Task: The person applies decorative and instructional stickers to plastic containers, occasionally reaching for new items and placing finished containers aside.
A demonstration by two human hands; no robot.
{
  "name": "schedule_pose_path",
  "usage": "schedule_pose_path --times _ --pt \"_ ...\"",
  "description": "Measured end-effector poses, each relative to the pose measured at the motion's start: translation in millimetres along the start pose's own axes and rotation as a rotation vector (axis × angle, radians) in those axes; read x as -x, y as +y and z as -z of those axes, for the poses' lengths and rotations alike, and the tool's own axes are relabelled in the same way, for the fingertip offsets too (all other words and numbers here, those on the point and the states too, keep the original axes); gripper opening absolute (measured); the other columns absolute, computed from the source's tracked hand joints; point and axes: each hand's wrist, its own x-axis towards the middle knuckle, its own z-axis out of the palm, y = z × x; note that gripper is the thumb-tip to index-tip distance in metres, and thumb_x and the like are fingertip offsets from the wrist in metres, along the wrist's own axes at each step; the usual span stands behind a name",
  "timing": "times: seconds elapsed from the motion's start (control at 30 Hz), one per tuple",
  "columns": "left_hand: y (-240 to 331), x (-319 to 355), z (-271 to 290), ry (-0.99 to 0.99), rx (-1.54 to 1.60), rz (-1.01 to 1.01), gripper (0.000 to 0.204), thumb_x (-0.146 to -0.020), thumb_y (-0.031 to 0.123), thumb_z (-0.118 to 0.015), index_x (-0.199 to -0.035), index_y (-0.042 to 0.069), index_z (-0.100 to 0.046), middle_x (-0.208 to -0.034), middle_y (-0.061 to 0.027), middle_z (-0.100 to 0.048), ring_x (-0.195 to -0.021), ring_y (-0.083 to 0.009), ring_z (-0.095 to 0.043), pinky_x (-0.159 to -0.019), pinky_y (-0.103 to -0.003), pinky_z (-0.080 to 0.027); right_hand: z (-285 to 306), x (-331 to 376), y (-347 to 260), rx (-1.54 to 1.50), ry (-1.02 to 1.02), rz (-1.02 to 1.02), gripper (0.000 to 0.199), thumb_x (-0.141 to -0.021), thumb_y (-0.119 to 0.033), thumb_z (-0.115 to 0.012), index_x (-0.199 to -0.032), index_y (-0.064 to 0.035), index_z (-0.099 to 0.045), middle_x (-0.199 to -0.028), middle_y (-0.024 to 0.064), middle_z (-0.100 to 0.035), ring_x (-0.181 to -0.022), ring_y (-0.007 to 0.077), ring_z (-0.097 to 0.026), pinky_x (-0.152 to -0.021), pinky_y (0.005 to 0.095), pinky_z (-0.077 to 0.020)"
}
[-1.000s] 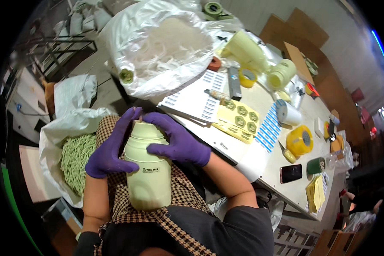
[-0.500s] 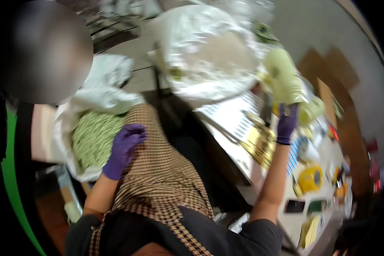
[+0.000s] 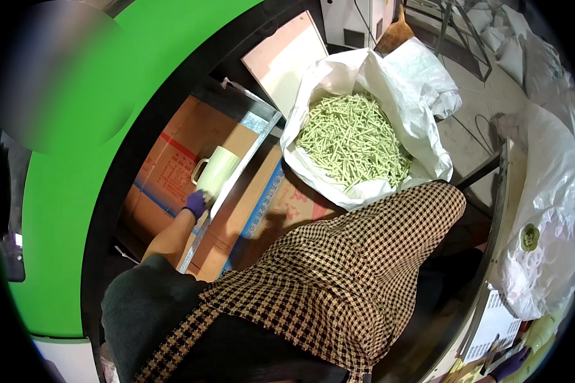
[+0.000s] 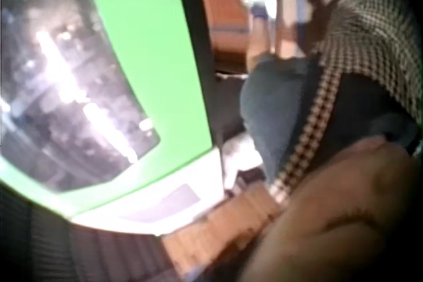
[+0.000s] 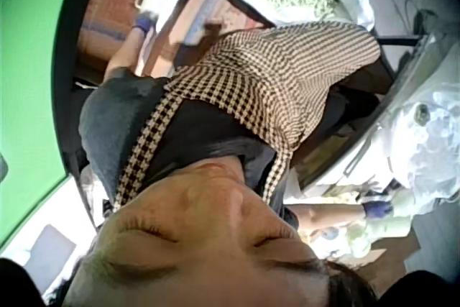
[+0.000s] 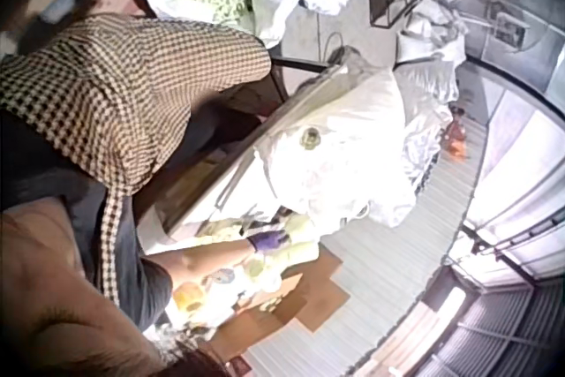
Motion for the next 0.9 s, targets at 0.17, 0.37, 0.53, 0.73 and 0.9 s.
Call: schedule_pose_path --times 0.17,0.37,0.53,0.73,0.9 --pt "-104.8 24.5 -33.3 -0.59 1.289 0.96 0.012 -0.1 0.015 -0.061 -0.105 0.006 -0.068 -0.091 -0.0051 -0.072 -0.075 -0.0212 -0.065 -0.065 -0.035 -0.053 -16.8 109.3 -134.3 0.074 0.186 0.296 0.047 -0.107 -0.025 -0.053 -0.144 0.0029 -0.054 -0.149 0.0205 -0.054 -0.138 0.0329 -0.049 -0.116 0.0399 -0.0361" --pt "-69.4 -17.3 -62.6 -0.247 1.813 1.046 0.022 -0.096 0.026 -0.066 -0.106 0.008 -0.07 -0.095 -0.0081 -0.07 -0.084 -0.0212 -0.066 -0.07 -0.035 -0.053 -28.2 153.4 -272.2 -0.164 0.089 0.273 0.035 -0.105 -0.014 -0.054 -0.137 0.0001 -0.062 -0.146 0.0127 -0.058 -0.139 0.0271 -0.049 -0.116 0.0382 -0.0356" --pt "-27.0 -97.5 32.5 0.592 1.399 0.665 0.043 -0.091 0.021 -0.077 -0.125 0.0 -0.063 -0.093 -0.008 -0.066 -0.086 -0.0206 -0.063 -0.077 -0.035 -0.051 -27.8 197.1 -365.1 -0.069 0.053 0.466 0.035 -0.103 -0.007 -0.054 -0.136 -0.0007 -0.063 -0.147 0.013 -0.057 -0.142 0.027 -0.046 -0.117 0.039 -0.0334" --pt "89.9 -142.9 114.6 0.586 0.516 0.245 0.046 -0.077 0.024 -0.09 -0.106 0.003 -0.061 -0.095 -0.0127 -0.064 -0.095 -0.029 -0.062 -0.085 -0.042 -0.051 -79.9 270.5 -434.5 -0.46 -0.161 0.338 0.032 -0.099 -0.002 -0.054 -0.128 0.0012 -0.066 -0.147 0.0194 -0.051 -0.133 0.0295 -0.052 -0.108 0.0363 -0.0443" --pt "80.2 -181.3 49.7 0.793 0.562 0.099 0.046 -0.071 0.019 -0.093 -0.1 0.006 -0.059 -0.151 -0.0221 -0.045 -0.137 -0.0407 -0.046 -0.112 -0.047 -0.039 -90.7 296.5 -491.8 -0.595 -0.436 0.412 0.032 -0.093 0.002 -0.059 -0.124 -0.0009 -0.068 -0.143 0.0162 -0.053 -0.13 0.0271 -0.054 -0.106 0.0331 -0.0441"
